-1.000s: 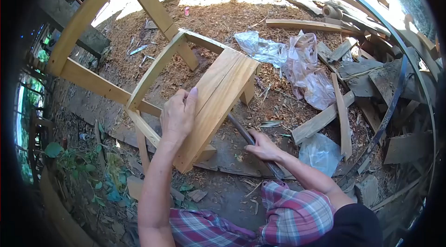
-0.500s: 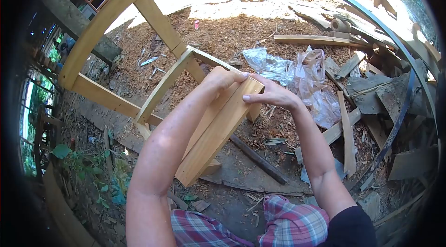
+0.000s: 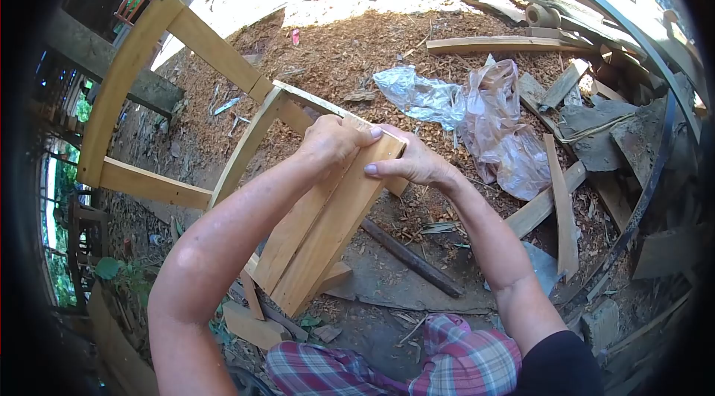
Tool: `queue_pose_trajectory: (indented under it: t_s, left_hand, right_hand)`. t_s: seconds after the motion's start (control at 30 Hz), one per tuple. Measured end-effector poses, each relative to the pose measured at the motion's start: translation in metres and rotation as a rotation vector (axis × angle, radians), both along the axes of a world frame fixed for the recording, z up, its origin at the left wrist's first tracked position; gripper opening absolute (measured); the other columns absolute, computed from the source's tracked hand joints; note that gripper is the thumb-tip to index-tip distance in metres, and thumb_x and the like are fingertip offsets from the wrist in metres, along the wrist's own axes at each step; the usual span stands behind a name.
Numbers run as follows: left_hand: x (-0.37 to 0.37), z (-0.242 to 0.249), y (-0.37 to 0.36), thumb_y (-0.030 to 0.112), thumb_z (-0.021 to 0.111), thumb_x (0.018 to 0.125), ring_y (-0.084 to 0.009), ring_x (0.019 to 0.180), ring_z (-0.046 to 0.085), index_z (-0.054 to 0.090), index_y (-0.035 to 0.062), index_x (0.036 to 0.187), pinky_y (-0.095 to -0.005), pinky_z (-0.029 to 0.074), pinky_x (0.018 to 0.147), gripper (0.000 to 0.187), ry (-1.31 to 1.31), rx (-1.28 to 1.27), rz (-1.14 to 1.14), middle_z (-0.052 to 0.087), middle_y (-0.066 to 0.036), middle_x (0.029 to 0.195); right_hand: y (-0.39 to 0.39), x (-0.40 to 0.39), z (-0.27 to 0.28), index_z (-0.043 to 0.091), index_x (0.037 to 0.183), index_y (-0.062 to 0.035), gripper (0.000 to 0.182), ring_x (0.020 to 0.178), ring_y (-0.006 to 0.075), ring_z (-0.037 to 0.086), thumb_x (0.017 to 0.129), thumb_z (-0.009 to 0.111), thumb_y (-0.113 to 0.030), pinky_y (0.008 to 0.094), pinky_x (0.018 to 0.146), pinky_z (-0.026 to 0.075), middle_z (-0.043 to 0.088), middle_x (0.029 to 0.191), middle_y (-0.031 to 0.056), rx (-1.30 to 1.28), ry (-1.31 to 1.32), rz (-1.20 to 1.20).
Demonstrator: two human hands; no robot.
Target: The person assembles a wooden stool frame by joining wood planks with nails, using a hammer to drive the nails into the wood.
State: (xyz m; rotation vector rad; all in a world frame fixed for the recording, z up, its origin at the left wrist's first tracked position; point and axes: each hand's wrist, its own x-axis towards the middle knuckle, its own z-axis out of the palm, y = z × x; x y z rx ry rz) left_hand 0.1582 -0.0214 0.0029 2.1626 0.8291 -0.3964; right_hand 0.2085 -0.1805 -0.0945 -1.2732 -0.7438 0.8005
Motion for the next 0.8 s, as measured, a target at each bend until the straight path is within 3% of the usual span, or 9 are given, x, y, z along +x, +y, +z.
queue_pose_trajectory:
  t_s: [0.13,0.23,0.3,0.33,0.4,0.5,0.6,0.77,0.8]
  left_hand:
    - [-0.007,0.000,-0.001,0.040,0.077,0.081,-0.0243,0.086,0.068,0.063,-0.0042,0.110,-0.0390,0.054,0.077,0.054,-0.095,0.023,-0.029,0.068,-0.018,0.098]
    - [-0.004,0.001,0.006,0.042,0.076,0.081,-0.0237,0.087,0.068,0.063,-0.0040,0.110,-0.0364,0.055,0.075,0.056,-0.018,-0.084,-0.074,0.069,-0.018,0.098]
    - [-0.009,-0.010,0.010,0.047,0.075,0.081,-0.0231,0.087,0.069,0.064,-0.0034,0.110,-0.0342,0.056,0.074,0.059,-0.091,-0.010,-0.159,0.069,-0.018,0.099]
    - [-0.018,-0.015,0.008,0.049,0.073,0.082,-0.0249,0.092,0.068,0.062,-0.0037,0.113,-0.0362,0.055,0.079,0.062,-0.213,0.140,-0.162,0.069,-0.020,0.104]
    - [-0.039,-0.009,0.007,0.049,0.069,0.085,-0.0309,0.112,0.059,0.050,-0.0041,0.127,-0.0405,0.046,0.096,0.071,-0.337,0.186,-0.178,0.061,-0.023,0.116]
    - [-0.088,-0.003,-0.005,0.052,0.065,0.085,-0.0348,0.126,0.045,0.042,0.0048,0.139,-0.0464,0.035,0.106,0.075,-0.364,0.461,-0.233,0.045,-0.021,0.135]
    - [-0.143,-0.002,-0.016,0.053,0.064,0.086,-0.0360,0.132,0.036,0.037,0.0116,0.146,-0.0511,0.027,0.109,0.078,-0.336,0.619,-0.351,0.034,-0.019,0.144]
    - [-0.199,0.006,-0.006,0.055,0.060,0.088,-0.0366,0.133,0.031,0.034,0.0126,0.148,-0.0517,0.022,0.109,0.077,-0.393,0.684,-0.469,0.031,-0.019,0.145]
    - [-0.204,0.009,0.001,0.053,0.062,0.088,-0.0364,0.134,0.031,0.036,0.0140,0.148,-0.0510,0.023,0.110,0.076,-0.384,0.695,-0.408,0.031,-0.018,0.146]
  right_hand:
    - [0.000,0.001,-0.004,0.053,0.132,-0.0047,0.074,0.108,0.0190,0.059,0.071,0.083,-0.035,0.0336,0.094,0.048,0.063,0.117,0.0108,-0.010,-0.017,-0.004]
    - [-0.002,-0.001,-0.003,0.051,0.134,-0.0039,0.076,0.110,0.0192,0.058,0.072,0.083,-0.034,0.0336,0.095,0.047,0.062,0.119,0.0111,-0.020,0.003,-0.007]
    - [-0.003,-0.003,-0.001,0.048,0.136,-0.0031,0.078,0.111,0.0192,0.058,0.074,0.082,-0.033,0.0337,0.096,0.047,0.061,0.120,0.0107,-0.014,0.020,-0.022]
    - [-0.001,-0.003,-0.001,0.047,0.137,-0.0027,0.078,0.111,0.0190,0.057,0.074,0.082,-0.033,0.0337,0.096,0.047,0.060,0.121,0.0103,0.021,0.013,-0.013]
    - [-0.001,-0.006,0.002,0.047,0.136,-0.0019,0.073,0.108,0.0169,0.057,0.077,0.081,-0.028,0.0309,0.093,0.048,0.060,0.119,0.0089,0.051,0.086,-0.022]
    - [0.002,-0.012,-0.003,0.045,0.137,-0.0012,0.073,0.112,0.0184,0.056,0.078,0.078,-0.029,0.0319,0.097,0.046,0.059,0.121,0.0109,0.036,0.062,-0.061]
    - [-0.002,-0.022,-0.010,0.037,0.143,-0.0013,0.082,0.121,0.0216,0.049,0.081,0.077,-0.038,0.0353,0.106,0.037,0.053,0.128,0.0144,0.092,-0.025,-0.259]
    - [-0.024,-0.047,-0.033,0.042,0.135,0.0006,0.070,0.108,0.0196,0.055,0.090,0.067,-0.047,0.0360,0.099,0.044,0.055,0.114,0.0129,0.067,0.073,-0.606]
    - [-0.032,-0.055,-0.045,0.043,0.133,0.0008,0.067,0.105,0.0194,0.056,0.091,0.066,-0.047,0.0364,0.097,0.046,0.055,0.112,0.0122,0.046,0.246,-0.619]
